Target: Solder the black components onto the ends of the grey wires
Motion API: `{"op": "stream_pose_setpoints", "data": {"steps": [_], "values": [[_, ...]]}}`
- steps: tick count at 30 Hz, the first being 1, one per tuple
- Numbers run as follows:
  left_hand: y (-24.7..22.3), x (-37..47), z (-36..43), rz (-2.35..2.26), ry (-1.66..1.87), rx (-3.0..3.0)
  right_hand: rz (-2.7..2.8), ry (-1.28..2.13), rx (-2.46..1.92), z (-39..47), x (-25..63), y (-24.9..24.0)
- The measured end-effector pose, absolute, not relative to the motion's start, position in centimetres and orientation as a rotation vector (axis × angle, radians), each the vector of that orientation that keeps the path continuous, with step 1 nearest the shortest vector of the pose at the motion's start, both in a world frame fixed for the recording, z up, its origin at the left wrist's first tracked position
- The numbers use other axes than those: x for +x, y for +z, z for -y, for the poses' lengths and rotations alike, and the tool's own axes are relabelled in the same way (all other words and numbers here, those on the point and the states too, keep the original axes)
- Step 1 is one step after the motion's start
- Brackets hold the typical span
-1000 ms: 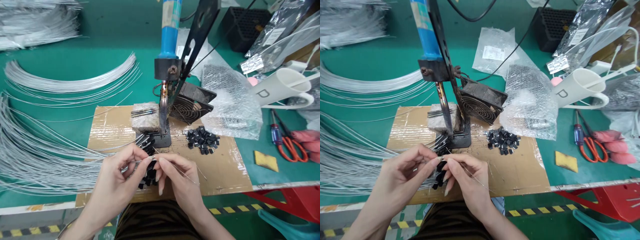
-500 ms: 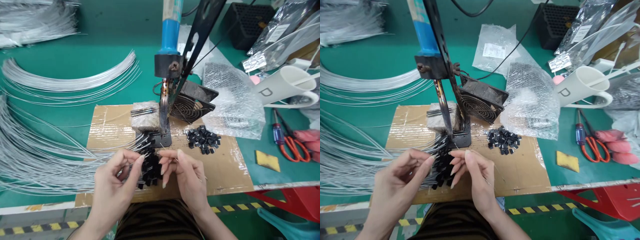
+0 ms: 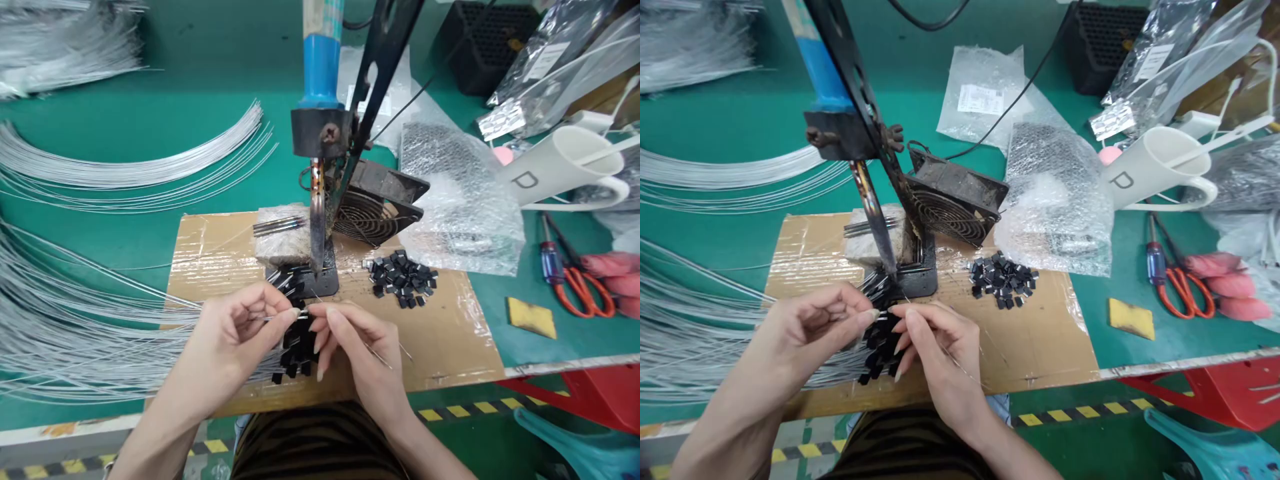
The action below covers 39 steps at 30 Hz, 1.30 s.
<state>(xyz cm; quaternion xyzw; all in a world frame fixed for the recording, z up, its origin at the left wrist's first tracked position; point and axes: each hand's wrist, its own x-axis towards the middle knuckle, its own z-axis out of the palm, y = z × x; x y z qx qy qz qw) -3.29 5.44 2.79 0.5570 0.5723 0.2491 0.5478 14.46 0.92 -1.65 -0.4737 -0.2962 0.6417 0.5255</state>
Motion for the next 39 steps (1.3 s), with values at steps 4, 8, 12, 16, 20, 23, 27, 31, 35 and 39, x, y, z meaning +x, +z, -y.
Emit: {"op": "stream_pose_setpoints", "data": {"steps": [4,8,12,16,20,23,27,31,35,39], "values": [[2.3,-2.7,-4.7,-1.421,0.660,1.329,0.653,1.612,-1.113,-1.3,14.1,-1.6],[2.3,-2.3,-4.1,-1.441,0.678,1.325,0.546,1.702,-1.008,-1.4,13.9,-1.9],[2.5,-1.9,-3.8,-1.498,0.712,1.297,0.487,1.747,-0.954,-1.2,13.8,-2.4],[2.6,-1.7,-3.5,-1.498,0.710,1.315,0.444,1.768,-0.959,-1.1,13.7,-2.5],[2.6,-1.7,-3.3,-1.500,0.693,1.320,0.418,1.788,-0.928,-1.2,13.7,-2.3],[2.4,-1.9,-3.3,-1.489,0.684,1.351,0.387,1.795,-0.912,-1.3,13.8,-2.2],[2.4,-1.9,-3.3,-1.477,0.694,1.366,0.327,1.824,-0.906,-1.5,13.9,-1.9],[2.7,-1.7,-3.3,-1.491,0.713,1.319,0.282,1.862,-0.913,-1.7,14.1,-1.7],[2.7,-1.7,-3.4,-1.490,0.721,1.324,0.255,1.892,-0.915,-1.7,14.2,-1.7],[2.6,-1.7,-3.3,-1.483,0.718,1.323,0.248,1.899,-0.911,-1.5,14.2,-1.9]]}}
